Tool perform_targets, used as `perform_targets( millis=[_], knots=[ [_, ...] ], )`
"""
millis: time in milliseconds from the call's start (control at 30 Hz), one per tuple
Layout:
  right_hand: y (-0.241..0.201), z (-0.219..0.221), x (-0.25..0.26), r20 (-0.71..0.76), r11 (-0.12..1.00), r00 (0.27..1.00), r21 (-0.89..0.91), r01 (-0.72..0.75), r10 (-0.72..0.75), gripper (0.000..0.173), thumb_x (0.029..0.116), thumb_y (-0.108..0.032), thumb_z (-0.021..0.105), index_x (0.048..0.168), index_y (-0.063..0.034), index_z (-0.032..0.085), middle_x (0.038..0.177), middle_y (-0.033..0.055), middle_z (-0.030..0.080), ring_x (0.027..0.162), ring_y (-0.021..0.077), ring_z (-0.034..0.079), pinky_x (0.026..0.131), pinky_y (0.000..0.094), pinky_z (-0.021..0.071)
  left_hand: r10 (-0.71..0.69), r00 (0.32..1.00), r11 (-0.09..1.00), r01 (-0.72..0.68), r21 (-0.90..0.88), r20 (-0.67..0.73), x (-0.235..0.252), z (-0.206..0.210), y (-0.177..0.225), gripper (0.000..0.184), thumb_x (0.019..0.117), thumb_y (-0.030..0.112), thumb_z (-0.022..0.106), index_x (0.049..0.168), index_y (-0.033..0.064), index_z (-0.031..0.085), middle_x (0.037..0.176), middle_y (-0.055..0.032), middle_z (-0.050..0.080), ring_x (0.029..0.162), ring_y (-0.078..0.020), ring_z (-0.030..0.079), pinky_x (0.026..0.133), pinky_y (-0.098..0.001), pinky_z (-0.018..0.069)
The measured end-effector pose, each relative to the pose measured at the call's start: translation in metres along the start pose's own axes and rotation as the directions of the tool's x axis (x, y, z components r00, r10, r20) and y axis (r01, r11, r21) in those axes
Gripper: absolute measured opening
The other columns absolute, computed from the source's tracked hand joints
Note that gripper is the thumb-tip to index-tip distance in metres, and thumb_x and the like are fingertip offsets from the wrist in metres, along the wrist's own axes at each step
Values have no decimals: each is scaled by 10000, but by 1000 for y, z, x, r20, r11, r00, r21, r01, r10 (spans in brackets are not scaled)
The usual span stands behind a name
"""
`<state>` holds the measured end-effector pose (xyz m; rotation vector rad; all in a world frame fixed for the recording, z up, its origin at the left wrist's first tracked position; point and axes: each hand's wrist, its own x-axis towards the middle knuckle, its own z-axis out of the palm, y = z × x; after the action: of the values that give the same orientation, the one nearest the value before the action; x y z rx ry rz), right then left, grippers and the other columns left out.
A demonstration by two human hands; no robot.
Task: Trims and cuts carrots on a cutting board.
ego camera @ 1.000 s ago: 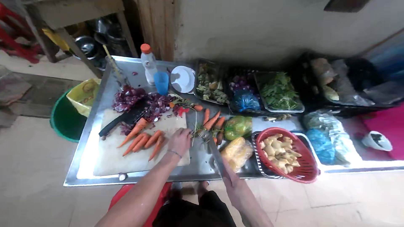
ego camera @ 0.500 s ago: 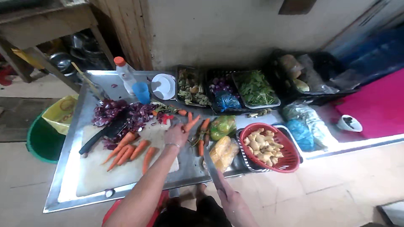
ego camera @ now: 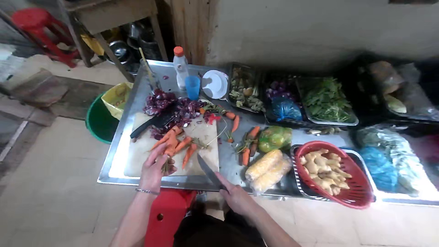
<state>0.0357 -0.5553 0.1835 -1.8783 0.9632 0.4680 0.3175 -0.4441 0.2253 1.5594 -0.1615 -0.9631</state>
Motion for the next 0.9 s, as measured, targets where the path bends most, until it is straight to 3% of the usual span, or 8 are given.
perform_targets(
  millis=[167, 267, 400, 500, 567, 633, 733, 900],
  knots=[
    [3, -42, 45, -103, 997, 994, 68, -41, 48, 598, 1094, -352, 462, 1622, -476, 209, 1124, 194, 699, 848, 339, 693, 786, 563, 569, 37, 990, 997, -27, -78, 133, -11, 10, -11, 383, 1125, 242, 341, 1296, 79, 641, 987, -166, 692, 802, -288, 705, 736, -475, 617],
    [10, -63, 42, -232, 972, 953, 176, -155, 194, 615, 1100, -352, 451, 1634, -460, 166, 1021, 201, 690, 700, 317, 669, 645, 517, 574, 109, 965, 982, -142, 126, 238, -10, 42, -29, 366, 1113, 281, 408, 1350, 96, 617, 1085, -133, 704, 899, -262, 717, 798, -464, 622],
    [32, -58, 18, -331, 952, 912, 262, -157, 242, 614, 1095, -366, 463, 1629, -468, 178, 913, 146, 680, 656, 271, 645, 627, 495, 570, -52, 919, 729, -233, 643, 391, -3, 104, -46, 755, 977, 438, 686, 1602, 194, 341, 1412, -145, 592, 1118, -282, 681, 974, -523, 560],
    [46, -38, 1, -356, 940, 895, 301, -162, 268, 619, 1081, -370, 488, 1628, -450, 212, 882, 117, 683, 620, 244, 643, 598, 478, 578, -210, 877, 508, -279, 815, 431, 10, 138, -52, 829, 1011, 344, 631, 1657, 203, 131, 1364, -188, 619, 1100, -349, 687, 949, -570, 555],
    [52, -26, -10, -355, 935, 895, 322, -152, 268, 630, 1079, -358, 489, 1637, -427, 205, 853, 103, 668, 547, 218, 607, 535, 443, 565, -123, 874, 331, -410, 850, 469, 16, 144, -40, 629, 1027, 195, 562, 1612, 185, 331, 1316, -154, 656, 1132, -342, 672, 955, -556, 548],
    [55, -16, -20, -339, 925, 899, 349, -153, 276, 637, 1080, -339, 486, 1645, -398, 198, 879, 99, 677, 535, 202, 606, 516, 416, 563, -15, 810, 99, -582, 807, 586, 35, 142, -34, 537, 1006, 87, 554, 1523, 219, 493, 1490, -95, 534, 1376, -309, 504, 1122, -545, 425],
    [55, -5, -28, -340, 925, 897, 343, -162, 283, 647, 1077, -328, 491, 1645, -404, 193, 888, 100, 687, 539, 197, 614, 513, 405, 562, -19, 704, -77, -709, 701, 710, 80, 142, -39, 621, 967, 69, 614, 1536, 271, 466, 1591, -95, 423, 1511, -358, 312, 1186, -696, 212],
    [53, -2, -32, -376, 938, 888, 316, -144, 263, 638, 1077, -335, 481, 1642, -419, 197, 822, 83, 677, 524, 189, 609, 511, 401, 558, 34, 756, -131, -645, 753, 653, 108, 139, -41, 475, 1005, 154, 622, 1463, 259, 556, 1416, -146, 556, 1338, -372, 510, 1091, -582, 424]
  ],
)
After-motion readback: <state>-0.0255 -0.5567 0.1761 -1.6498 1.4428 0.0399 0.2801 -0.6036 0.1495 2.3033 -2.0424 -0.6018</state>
